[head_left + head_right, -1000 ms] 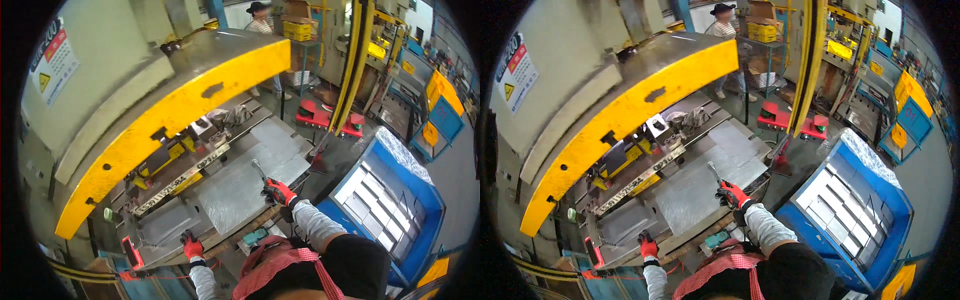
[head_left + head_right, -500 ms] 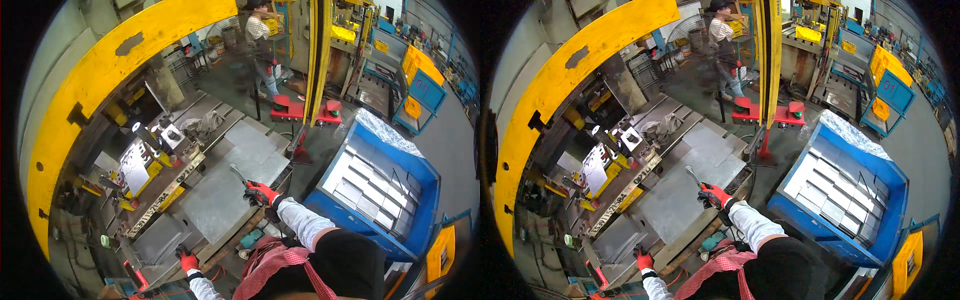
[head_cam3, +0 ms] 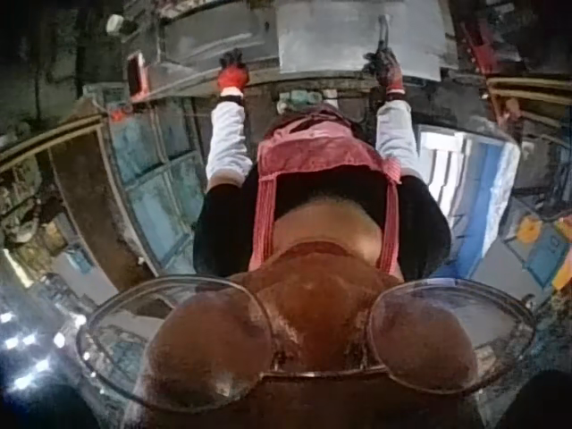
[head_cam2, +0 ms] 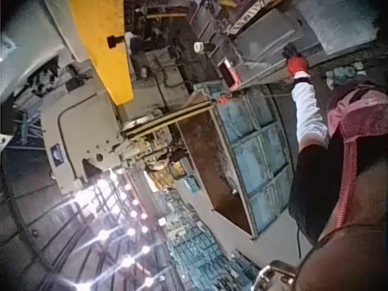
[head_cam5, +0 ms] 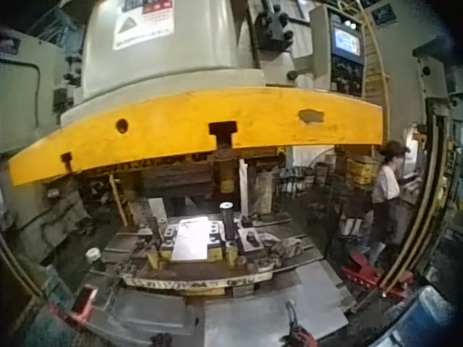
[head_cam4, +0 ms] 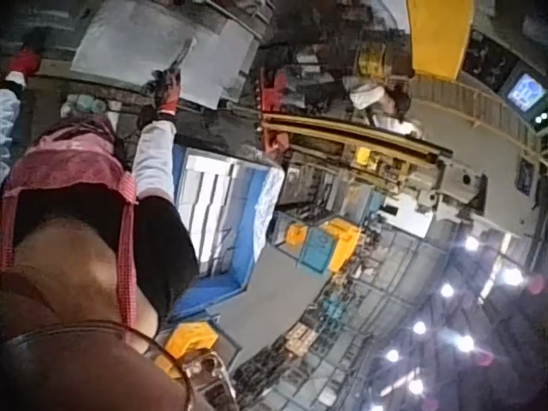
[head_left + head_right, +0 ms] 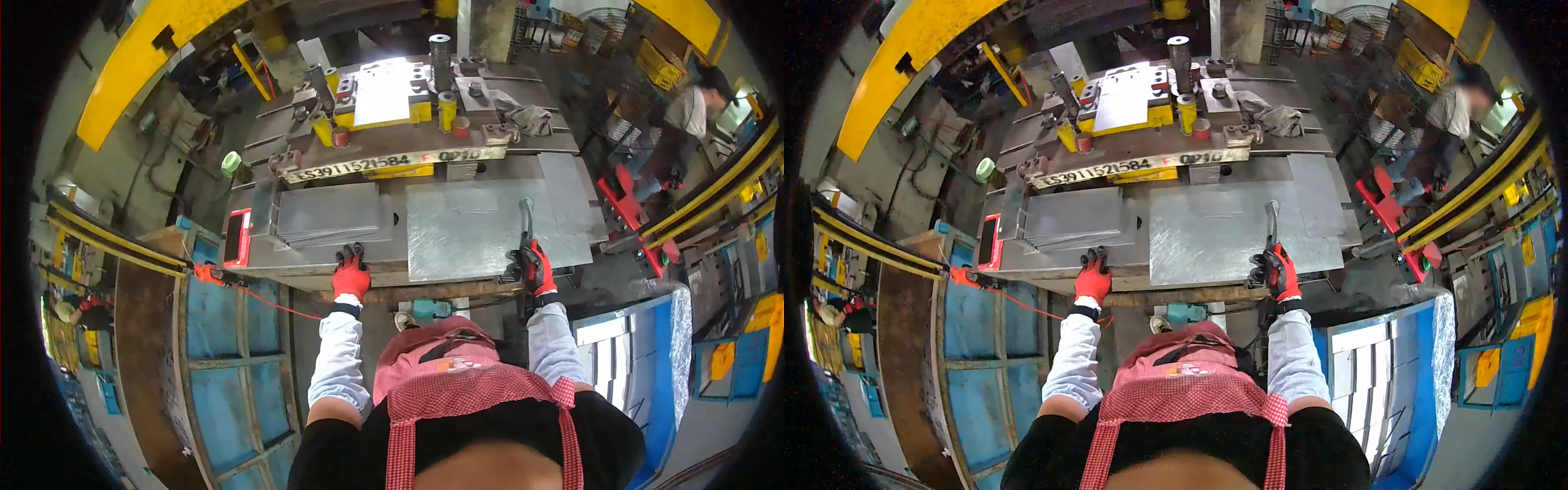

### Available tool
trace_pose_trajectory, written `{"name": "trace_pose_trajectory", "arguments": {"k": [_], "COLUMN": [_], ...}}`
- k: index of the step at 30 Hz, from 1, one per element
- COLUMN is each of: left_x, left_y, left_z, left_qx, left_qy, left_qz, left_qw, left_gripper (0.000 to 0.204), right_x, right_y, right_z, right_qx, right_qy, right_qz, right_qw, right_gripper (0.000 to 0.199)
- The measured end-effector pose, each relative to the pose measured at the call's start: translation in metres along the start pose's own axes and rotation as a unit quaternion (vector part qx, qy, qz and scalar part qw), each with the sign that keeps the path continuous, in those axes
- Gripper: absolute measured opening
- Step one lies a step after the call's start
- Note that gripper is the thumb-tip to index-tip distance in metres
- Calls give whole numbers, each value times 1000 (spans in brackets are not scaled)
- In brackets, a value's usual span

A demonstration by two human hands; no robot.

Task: The recorder is operating a large industrial press machine, inserting metal plates for processing and removing them.

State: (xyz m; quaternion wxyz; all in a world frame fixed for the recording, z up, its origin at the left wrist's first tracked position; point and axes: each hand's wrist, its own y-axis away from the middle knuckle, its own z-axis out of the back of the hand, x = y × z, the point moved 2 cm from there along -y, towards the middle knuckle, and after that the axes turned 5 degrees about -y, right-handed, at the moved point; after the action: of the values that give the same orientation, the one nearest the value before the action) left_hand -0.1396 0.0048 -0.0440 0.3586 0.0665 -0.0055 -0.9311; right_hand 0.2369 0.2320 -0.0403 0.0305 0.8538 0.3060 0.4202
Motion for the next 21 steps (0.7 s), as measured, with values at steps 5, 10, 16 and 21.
{"name": "trace_pose_trajectory", "arguments": {"k": [5,10,16,21], "left_x": [-2,-10,-17,-12], "left_y": [-3,-2,-3,-1], "left_z": [-1,6,13,17], "left_qx": [61,21,-5,-22], "left_qy": [36,11,39,35], "left_qz": [17,-9,-41,-41], "left_qw": [997,1000,998,998], "left_gripper": [50,54,50,49], "right_x": [24,69,92,77], "right_y": [2,-30,-166,-237], "right_z": [-31,-155,-301,-357], "right_qx": [-23,144,253,223], "right_qy": [91,188,270,265], "right_qz": [21,78,49,37], "right_qw": [995,968,928,937], "right_gripper": [31,46,21,26]}}
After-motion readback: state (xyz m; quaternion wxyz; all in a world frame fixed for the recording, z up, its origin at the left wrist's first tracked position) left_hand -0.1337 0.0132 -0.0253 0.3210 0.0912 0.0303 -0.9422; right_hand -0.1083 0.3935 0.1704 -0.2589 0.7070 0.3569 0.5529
